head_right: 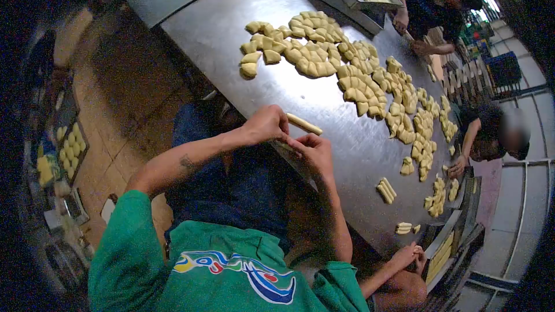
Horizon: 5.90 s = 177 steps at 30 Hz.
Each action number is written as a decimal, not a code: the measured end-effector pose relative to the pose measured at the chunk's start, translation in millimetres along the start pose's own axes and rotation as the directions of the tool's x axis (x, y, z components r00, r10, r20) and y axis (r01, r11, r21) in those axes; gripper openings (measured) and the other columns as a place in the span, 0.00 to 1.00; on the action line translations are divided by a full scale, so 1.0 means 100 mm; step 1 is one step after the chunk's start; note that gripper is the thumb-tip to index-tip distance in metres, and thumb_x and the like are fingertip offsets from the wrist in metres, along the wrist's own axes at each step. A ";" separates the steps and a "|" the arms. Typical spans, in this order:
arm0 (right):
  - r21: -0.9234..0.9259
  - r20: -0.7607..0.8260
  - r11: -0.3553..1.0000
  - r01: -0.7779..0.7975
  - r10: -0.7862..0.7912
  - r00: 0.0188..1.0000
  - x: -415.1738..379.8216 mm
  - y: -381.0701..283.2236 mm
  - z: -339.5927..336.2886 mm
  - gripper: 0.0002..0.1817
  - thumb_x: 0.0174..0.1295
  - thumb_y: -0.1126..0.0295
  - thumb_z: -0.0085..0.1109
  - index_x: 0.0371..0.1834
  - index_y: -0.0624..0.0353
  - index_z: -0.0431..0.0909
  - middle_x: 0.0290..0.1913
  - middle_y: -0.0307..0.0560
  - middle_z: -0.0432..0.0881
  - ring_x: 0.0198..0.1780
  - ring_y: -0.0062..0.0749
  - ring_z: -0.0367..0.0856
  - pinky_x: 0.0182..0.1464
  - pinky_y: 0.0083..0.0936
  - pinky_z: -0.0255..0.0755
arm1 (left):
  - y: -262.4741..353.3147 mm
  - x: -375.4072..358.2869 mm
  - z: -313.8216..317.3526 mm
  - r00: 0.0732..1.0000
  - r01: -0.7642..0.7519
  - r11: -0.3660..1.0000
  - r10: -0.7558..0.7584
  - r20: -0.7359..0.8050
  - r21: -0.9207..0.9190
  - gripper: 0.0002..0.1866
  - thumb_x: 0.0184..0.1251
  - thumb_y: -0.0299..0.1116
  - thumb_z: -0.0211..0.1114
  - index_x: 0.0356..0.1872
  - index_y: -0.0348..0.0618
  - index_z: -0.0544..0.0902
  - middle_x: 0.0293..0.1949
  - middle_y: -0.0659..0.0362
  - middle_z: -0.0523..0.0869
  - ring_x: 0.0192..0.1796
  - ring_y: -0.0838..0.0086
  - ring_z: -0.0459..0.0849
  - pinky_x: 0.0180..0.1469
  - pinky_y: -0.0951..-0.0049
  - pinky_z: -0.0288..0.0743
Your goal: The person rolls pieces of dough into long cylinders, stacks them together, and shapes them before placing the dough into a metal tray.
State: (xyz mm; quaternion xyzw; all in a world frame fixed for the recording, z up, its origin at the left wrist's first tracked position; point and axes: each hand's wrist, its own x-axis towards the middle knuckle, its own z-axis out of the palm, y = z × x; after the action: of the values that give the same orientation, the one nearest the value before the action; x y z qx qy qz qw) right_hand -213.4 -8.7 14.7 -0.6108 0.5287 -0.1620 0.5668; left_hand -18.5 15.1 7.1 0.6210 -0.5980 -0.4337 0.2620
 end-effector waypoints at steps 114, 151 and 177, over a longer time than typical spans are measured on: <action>-0.755 -0.035 0.653 -0.064 0.057 0.998 0.29 -0.01 -0.35 0.46 0.43 0.22 0.60 0.16 0.67 0.83 0.12 0.50 0.76 0.18 0.40 0.79 0.26 0.37 0.71 | -0.32 0.28 -0.39 0.941 -0.326 0.791 0.322 0.100 0.519 0.27 0.48 0.68 0.70 0.22 0.53 0.80 0.38 0.60 0.77 0.52 0.63 0.72 0.50 0.55 0.56; -0.533 -0.174 0.737 0.416 -0.576 0.798 -0.12 0.23 -0.20 0.13 0.62 0.61 0.62 0.43 0.59 0.82 0.30 0.51 0.82 0.30 0.48 0.82 0.35 0.43 0.75 | -0.24 -0.05 -0.41 0.863 -0.501 0.849 0.505 0.023 0.164 0.10 0.62 0.32 0.70 0.41 0.40 0.83 0.39 0.54 0.81 0.42 0.60 0.82 0.45 0.65 0.76; -0.398 -0.180 0.766 0.505 -0.605 0.776 0.45 0.47 -0.60 0.05 0.60 0.73 0.63 0.37 0.60 0.83 0.37 0.47 0.83 0.45 0.41 0.78 0.52 0.35 0.69 | -0.16 0.33 -0.23 0.930 -0.352 0.926 0.362 -0.062 0.134 0.10 0.66 0.32 0.67 0.44 0.39 0.86 0.37 0.53 0.83 0.40 0.66 0.82 0.43 0.69 0.76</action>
State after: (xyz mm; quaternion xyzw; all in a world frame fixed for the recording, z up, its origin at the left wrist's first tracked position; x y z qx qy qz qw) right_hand -265.7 -68.0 -25.9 -0.7944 0.4199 -0.3239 0.2963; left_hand 6.4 -18.8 -2.8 0.5343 -0.7144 -0.3149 0.3240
